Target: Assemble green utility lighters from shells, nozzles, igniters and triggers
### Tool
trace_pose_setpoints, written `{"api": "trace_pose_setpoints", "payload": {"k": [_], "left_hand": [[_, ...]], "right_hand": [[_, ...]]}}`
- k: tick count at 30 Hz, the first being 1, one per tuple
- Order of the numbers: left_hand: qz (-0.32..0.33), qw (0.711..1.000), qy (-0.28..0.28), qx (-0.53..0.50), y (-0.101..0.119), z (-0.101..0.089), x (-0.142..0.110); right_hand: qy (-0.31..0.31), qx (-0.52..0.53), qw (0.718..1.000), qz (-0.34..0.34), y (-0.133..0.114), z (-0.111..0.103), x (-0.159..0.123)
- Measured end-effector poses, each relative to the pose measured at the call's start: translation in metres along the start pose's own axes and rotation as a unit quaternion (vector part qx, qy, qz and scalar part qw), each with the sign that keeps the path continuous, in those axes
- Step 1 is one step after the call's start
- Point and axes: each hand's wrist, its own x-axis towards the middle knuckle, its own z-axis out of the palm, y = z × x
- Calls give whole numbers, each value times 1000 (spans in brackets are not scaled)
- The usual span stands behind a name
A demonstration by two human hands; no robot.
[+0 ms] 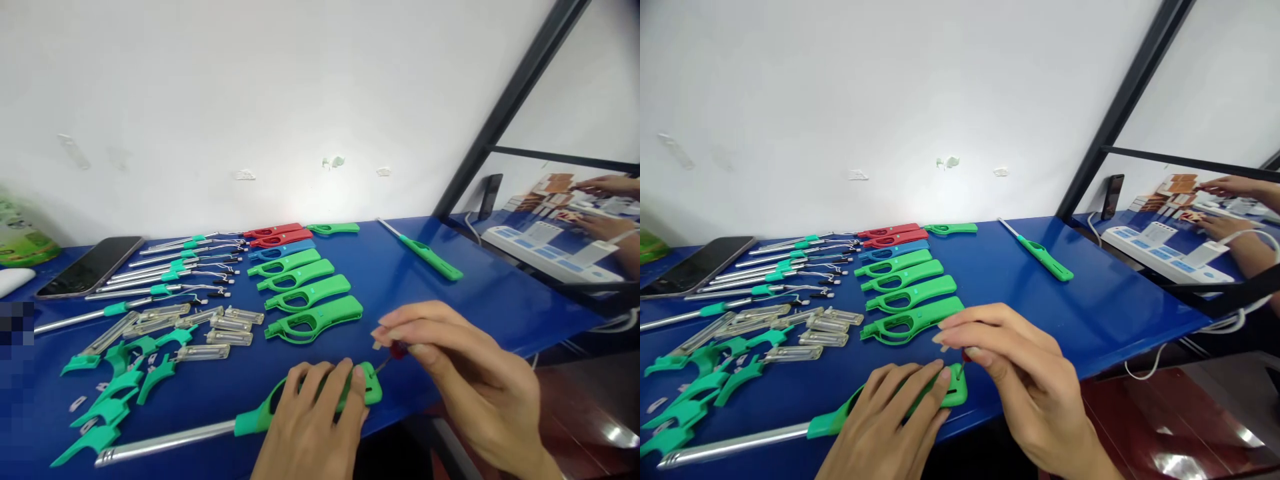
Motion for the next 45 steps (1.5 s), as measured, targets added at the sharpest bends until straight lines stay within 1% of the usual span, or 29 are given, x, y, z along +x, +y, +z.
{"api": "trace_pose_setpoints", "payload": {"k": [4, 5, 8, 10, 16, 18, 21, 23, 25, 27, 32, 35, 37, 39, 41, 43, 45], "left_hand": [[4, 1000, 7, -5, 1, 2, -1], [4, 1000, 7, -4, 1, 3, -1], [6, 1000, 7, 1, 1, 3, -1], [7, 1000, 3, 3, 1, 1, -1], [11, 1000, -23, -1, -1, -7, 1], [14, 1000, -25, -5, -2, -8, 2], [18, 999, -29, -7, -3, -9, 2], [19, 999, -32, -5, -3, -10, 2], [22, 999, -33, -2, -4, -10, 2], [24, 999, -32, 2, -4, -10, 2], [34, 999, -25, 13, -5, -8, 1], [36, 999, -25, 17, -5, -7, 1], [39, 999, -21, 21, -6, -7, 0], [42, 999, -16, 27, -7, -6, 0], [45, 998, -10, 34, -8, -4, -1], [48, 998, -4, 39, -9, -2, -2], [50, 998, -2, 44, -10, 0, -2]], "right_hand": [[52, 18, 998, -20, 5, 1, 0], [55, 6, 998, -25, 6, 1, 0], [35, -40, 998, -26, 6, 0, -1], [27, -47, 998, -18, 5, 0, -1], [77, -4, 997, -29, 8, 3, 4], [61, 6, 998, -26, 8, 3, 5], [21, 55, 998, -4, 8, 4, 5], [25, 82, 996, 2, 8, 7, 4], [50, 85, 995, -5, 9, 11, 3], [57, 85, 995, -7, 9, 16, 2], [19, 96, 995, -5, 6, 19, 1], [40, 103, 994, -19, 6, 19, -1], [72, 71, 994, -30, 7, 18, -2], [82, 28, 996, -26, 7, 16, -2], [56, 11, 998, -8, 6, 12, -1], [16, 30, 999, 4, 5, 9, 0], [8, 52, 999, -3, 6, 10, 1]]}}
